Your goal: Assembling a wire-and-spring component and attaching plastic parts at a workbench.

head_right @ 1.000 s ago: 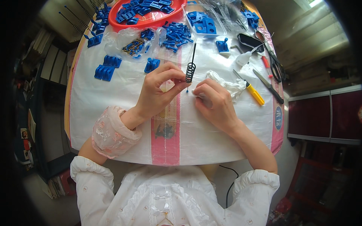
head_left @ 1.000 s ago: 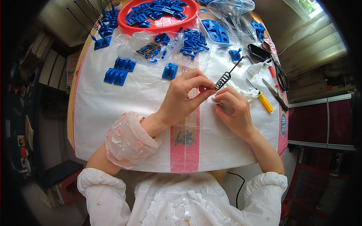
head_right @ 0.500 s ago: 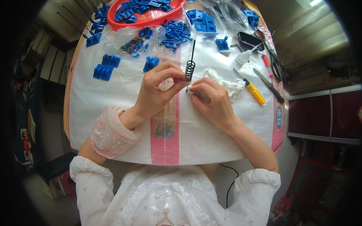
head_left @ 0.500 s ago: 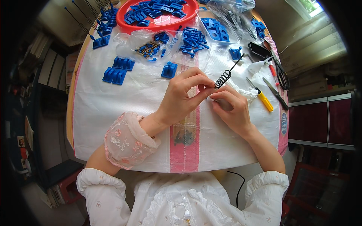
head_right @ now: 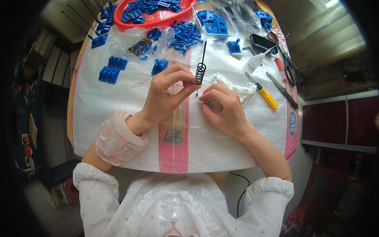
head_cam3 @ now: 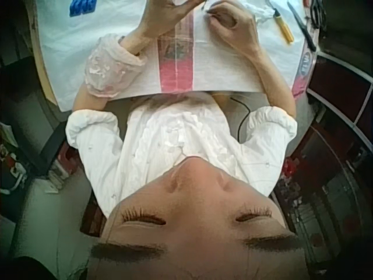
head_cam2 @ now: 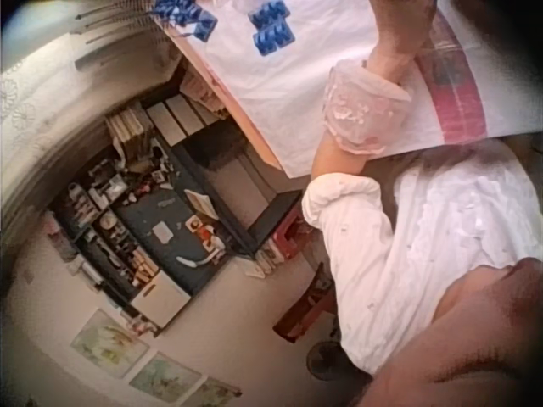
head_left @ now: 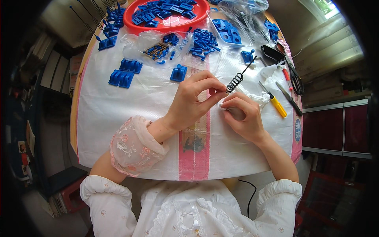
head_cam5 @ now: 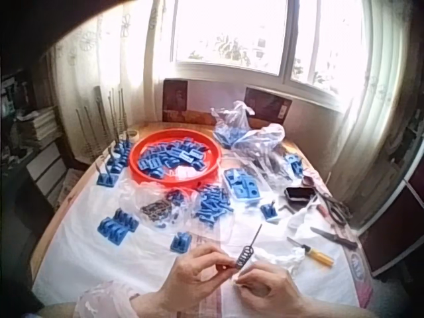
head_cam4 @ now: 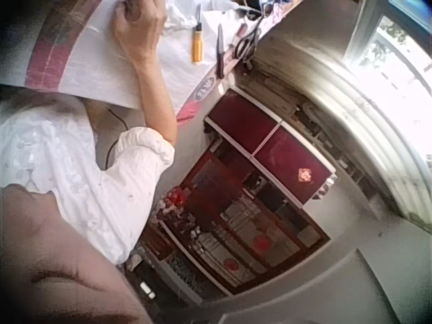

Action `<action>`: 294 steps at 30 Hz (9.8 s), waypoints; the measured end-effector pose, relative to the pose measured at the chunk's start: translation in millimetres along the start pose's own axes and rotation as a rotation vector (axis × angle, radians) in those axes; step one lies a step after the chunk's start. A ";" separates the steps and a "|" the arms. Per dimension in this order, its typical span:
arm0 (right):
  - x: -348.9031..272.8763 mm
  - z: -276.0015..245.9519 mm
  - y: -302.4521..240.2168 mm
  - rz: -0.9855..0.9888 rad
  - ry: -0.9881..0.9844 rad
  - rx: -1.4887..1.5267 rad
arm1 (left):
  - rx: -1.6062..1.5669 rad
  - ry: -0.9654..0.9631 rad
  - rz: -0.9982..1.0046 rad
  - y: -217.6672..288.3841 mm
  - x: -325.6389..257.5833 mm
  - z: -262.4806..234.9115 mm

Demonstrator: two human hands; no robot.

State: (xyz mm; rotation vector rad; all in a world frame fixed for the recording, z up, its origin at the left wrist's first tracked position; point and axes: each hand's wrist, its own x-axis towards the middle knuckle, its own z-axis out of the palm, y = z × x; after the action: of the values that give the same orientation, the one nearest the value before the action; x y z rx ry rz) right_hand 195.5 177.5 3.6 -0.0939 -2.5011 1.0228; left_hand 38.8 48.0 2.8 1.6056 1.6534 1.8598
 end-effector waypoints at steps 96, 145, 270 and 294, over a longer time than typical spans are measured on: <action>-4.3 -28.9 2.7 0.043 0.238 0.175 | 0.067 -0.061 -0.042 2.1 3.7 1.5; -17.5 -64.6 18.6 0.224 0.314 0.026 | 0.125 -0.027 -0.016 3.7 3.5 5.1; -7.8 -45.1 13.8 0.057 0.101 -0.058 | -0.009 0.018 -0.119 -2.4 4.8 2.8; -11.1 -48.8 13.8 -0.019 0.023 -0.029 | -0.415 0.033 -0.342 -3.1 -1.7 1.6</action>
State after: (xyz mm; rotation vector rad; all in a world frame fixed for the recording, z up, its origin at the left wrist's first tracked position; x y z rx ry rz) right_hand 224.5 216.9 21.0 -0.0900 -2.4915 0.9722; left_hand 39.2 48.9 -0.9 1.0598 1.3320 1.8918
